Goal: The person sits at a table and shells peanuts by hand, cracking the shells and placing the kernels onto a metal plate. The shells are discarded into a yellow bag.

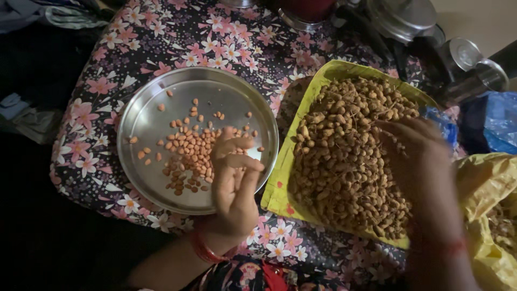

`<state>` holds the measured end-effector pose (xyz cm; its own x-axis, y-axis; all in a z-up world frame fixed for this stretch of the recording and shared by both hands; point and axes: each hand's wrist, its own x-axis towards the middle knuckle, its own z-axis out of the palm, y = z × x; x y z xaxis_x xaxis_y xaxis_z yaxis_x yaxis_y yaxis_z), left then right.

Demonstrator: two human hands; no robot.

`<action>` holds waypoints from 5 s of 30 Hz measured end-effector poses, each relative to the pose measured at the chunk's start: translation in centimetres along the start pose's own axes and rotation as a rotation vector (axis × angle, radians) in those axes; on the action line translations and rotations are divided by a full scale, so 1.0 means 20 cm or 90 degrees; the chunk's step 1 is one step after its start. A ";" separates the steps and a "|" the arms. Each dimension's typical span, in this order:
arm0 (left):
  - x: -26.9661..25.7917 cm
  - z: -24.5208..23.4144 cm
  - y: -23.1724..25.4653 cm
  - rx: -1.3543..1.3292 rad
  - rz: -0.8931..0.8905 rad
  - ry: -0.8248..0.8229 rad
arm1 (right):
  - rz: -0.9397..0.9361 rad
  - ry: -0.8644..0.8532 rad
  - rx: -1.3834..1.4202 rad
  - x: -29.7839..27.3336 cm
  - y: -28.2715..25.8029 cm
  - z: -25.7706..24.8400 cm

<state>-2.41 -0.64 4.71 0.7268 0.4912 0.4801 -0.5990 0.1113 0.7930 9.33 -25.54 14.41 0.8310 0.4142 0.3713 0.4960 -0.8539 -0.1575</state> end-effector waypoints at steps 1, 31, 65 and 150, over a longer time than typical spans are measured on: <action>0.00 0.00 0.00 0.020 0.023 -0.020 | -0.078 -0.015 -0.040 0.04 -0.01 0.07; -0.02 0.08 -0.10 0.059 -0.167 -0.267 | 0.009 -0.212 0.721 -0.21 -0.22 0.30; -0.07 0.07 -0.18 -0.168 -0.394 -0.343 | 0.162 -0.200 1.015 -0.22 -0.25 0.37; -0.10 0.13 -0.15 0.621 0.140 -0.636 | -0.130 -0.058 0.451 -0.10 -0.17 0.19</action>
<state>-1.16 -4.24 2.26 0.8253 -0.4352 0.3599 -0.5587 -0.7220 0.4081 7.05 -22.24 10.67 0.7066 0.5939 0.3846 0.6616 -0.3618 -0.6568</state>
